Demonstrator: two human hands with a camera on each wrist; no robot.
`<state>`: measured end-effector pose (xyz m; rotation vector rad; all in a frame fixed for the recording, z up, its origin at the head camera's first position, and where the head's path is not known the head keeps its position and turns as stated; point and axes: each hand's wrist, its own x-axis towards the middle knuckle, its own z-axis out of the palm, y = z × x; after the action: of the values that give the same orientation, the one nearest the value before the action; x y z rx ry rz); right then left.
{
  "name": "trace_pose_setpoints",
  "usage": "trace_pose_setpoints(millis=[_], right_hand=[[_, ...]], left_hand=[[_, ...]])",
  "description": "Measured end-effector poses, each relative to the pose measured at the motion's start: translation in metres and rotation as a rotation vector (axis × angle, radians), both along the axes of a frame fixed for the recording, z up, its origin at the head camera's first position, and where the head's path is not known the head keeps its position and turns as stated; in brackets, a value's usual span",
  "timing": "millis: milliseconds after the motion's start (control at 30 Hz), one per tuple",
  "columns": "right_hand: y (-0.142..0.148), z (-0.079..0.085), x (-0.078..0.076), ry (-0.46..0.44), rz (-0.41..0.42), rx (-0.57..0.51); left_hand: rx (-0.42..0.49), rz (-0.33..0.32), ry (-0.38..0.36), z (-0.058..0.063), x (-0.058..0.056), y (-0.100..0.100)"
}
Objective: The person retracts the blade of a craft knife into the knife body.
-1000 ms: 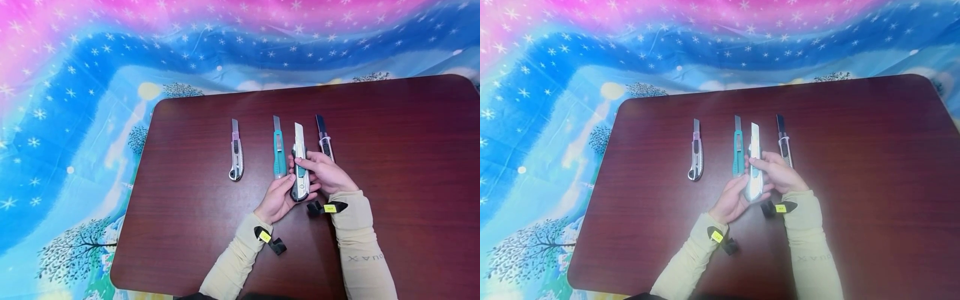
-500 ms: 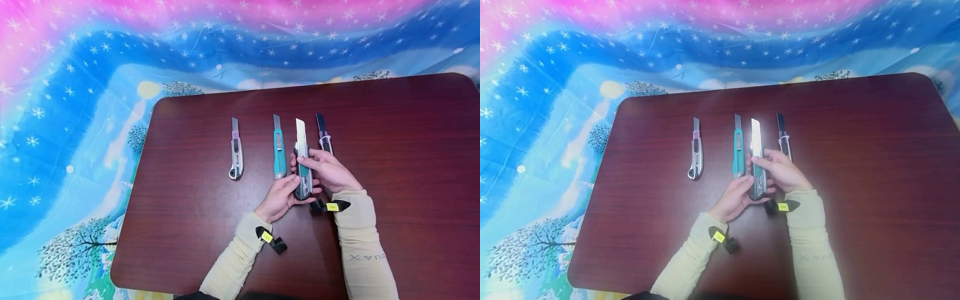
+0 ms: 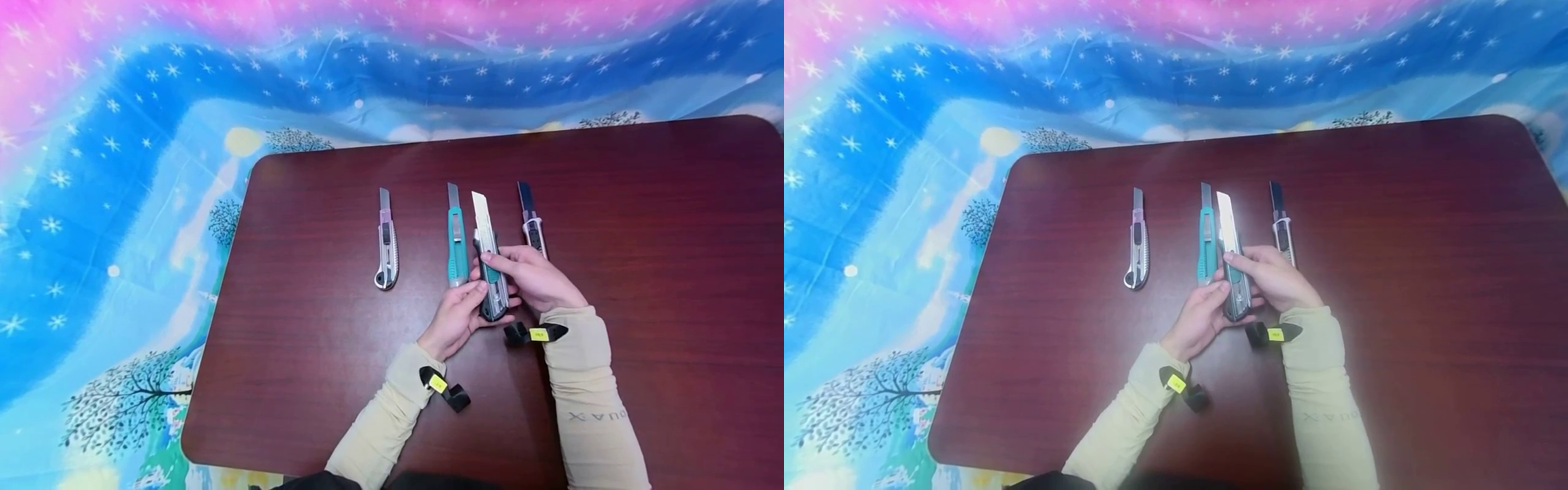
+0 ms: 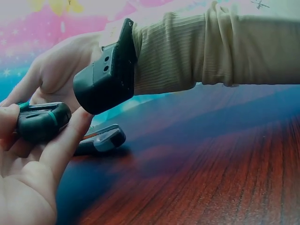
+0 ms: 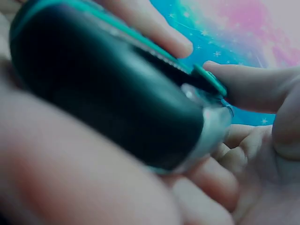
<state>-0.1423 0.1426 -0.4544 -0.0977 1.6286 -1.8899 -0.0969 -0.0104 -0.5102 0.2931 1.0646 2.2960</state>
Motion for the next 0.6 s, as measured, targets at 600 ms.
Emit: trace_pose_setpoints(millis=[600], right_hand=[[0.0001, -0.003, -0.0012, 0.014, 0.032, -0.06]], left_hand=[[0.02, 0.012, -0.066, -0.0002, -0.0017, -0.0015]])
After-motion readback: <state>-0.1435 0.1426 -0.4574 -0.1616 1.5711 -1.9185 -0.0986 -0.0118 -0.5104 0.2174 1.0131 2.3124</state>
